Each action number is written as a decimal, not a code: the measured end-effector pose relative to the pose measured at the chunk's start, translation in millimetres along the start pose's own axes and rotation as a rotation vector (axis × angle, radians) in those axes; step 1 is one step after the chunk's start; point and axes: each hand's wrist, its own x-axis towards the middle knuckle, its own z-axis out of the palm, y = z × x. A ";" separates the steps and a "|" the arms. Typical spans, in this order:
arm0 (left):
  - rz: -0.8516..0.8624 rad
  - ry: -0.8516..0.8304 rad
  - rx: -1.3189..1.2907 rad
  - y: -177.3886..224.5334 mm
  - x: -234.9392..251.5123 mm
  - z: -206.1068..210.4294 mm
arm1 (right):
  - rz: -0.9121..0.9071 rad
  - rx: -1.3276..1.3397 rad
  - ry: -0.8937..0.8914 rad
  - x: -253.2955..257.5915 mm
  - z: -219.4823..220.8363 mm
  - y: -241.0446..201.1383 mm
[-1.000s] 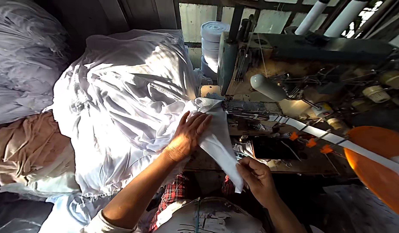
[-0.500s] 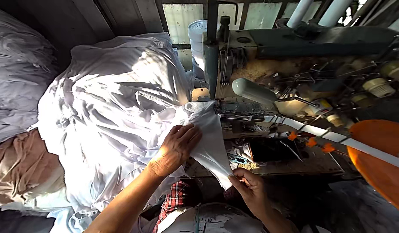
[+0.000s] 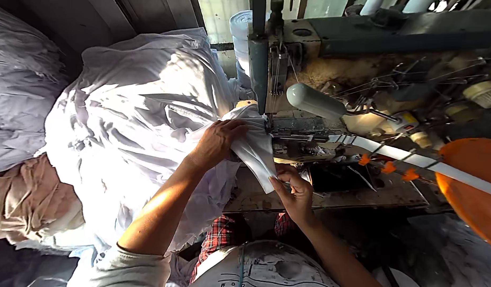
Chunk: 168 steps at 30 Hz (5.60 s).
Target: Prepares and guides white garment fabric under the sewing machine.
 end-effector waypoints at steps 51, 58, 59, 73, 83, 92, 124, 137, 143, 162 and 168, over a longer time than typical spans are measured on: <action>-0.120 0.035 0.070 37.6 13.1 7.7 | 0.118 0.010 -0.188 57.0 12.0 -1.3; -0.010 0.013 -0.200 21.9 -29.6 -17.6 | 0.130 0.030 -0.320 59.6 2.9 -2.8; -0.039 -0.007 -0.244 12.9 -35.3 -18.1 | 0.114 0.012 -0.354 60.0 1.5 -3.5; -0.099 0.174 -0.124 32.2 -81.9 -68.8 | 0.128 -0.181 -0.534 33.6 2.4 -42.7; 0.134 0.095 -0.249 72.0 -105.4 -30.3 | 0.229 0.016 -0.687 -27.4 -6.5 -69.0; 0.309 -0.079 -0.042 84.0 -76.5 -5.6 | 0.120 0.082 -0.532 -43.0 -26.2 -70.7; 0.108 0.486 0.241 35.2 -76.0 -4.8 | 0.075 0.026 -0.352 -42.3 -55.4 -75.1; -0.024 0.396 0.246 -2.1 -45.0 4.9 | 0.025 -0.185 -0.262 -6.8 -37.2 -31.8; -0.080 0.357 0.205 -25.2 -22.4 3.0 | 0.027 -0.151 -0.211 13.3 -22.9 -11.0; 0.040 0.553 0.197 -49.2 -30.8 -3.4 | -0.159 -0.527 -0.191 64.0 -6.2 13.5; -0.059 0.436 0.201 -54.8 -39.4 -0.1 | -0.276 -0.737 -0.217 47.7 -11.3 2.1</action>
